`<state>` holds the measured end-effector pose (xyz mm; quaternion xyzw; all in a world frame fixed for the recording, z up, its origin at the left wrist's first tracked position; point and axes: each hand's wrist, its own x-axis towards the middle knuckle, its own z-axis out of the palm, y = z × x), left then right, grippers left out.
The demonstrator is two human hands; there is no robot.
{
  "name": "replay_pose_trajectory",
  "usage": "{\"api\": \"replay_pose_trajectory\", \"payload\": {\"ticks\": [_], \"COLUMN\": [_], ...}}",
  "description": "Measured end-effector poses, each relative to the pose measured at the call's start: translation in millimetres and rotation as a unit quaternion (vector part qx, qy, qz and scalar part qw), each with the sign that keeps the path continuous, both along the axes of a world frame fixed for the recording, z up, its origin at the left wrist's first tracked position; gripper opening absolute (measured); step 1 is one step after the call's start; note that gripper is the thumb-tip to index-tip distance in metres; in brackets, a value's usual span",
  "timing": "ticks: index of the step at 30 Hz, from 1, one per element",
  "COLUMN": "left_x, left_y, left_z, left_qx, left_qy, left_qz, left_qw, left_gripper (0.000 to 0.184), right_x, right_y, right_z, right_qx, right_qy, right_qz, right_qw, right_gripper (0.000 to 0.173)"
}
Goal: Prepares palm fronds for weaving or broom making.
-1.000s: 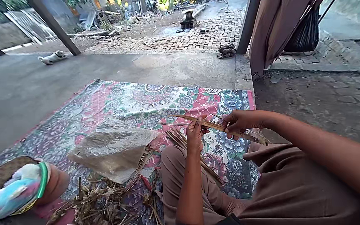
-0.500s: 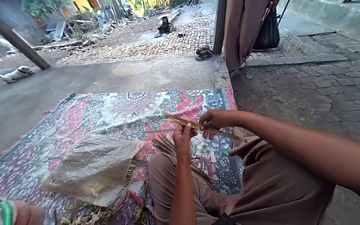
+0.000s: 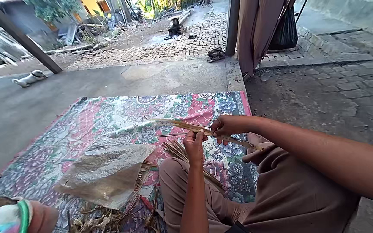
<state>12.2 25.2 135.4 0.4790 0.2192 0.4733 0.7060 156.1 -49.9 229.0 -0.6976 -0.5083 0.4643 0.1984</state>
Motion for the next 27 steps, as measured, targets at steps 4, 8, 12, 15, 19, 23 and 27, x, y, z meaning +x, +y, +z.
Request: {"api": "replay_pose_trajectory", "payload": {"ticks": [4, 8, 12, 15, 19, 23, 27], "left_x": [1.2, 0.4, 1.5, 4.9, 18.2, 36.2, 7.3], "left_y": [-0.2, 0.4, 0.4, -2.3, -9.1, -13.7, 51.3], "left_z": [-4.1, -4.8, -6.2, -7.6, -19.6, -19.6, -22.4], "left_qx": [0.005, 0.008, 0.003, -0.003, -0.003, -0.111, -0.14], "left_qy": [-0.005, -0.015, -0.029, -0.04, -0.078, -0.108, -0.073], "left_qz": [-0.005, -0.003, -0.005, -0.004, 0.018, 0.072, 0.197], "left_qw": [1.0, 1.0, 1.0, 0.999, 0.997, 0.985, 0.968], "left_gripper": [0.012, 0.012, 0.011, 0.011, 0.012, 0.016, 0.024], "right_x": [-1.0, 0.1, -0.3, 1.6, 4.5, 5.7, 11.2], "right_y": [-3.2, -1.2, -2.2, -5.0, -10.6, -9.9, -14.1], "right_z": [0.3, 0.0, 1.3, 1.3, 2.3, 3.6, -4.0], "right_qx": [0.005, 0.015, 0.013, 0.013, 0.025, 0.009, -0.052], "right_qy": [-0.011, -0.008, -0.01, 0.0, -0.006, -0.065, -0.127], "right_qz": [-0.005, 0.002, 0.001, -0.006, 0.007, 0.044, 0.138], "right_qw": [1.0, 1.0, 1.0, 1.0, 1.0, 0.997, 0.981], "right_gripper": [0.02, 0.02, 0.02, 0.019, 0.017, 0.018, 0.017]}}
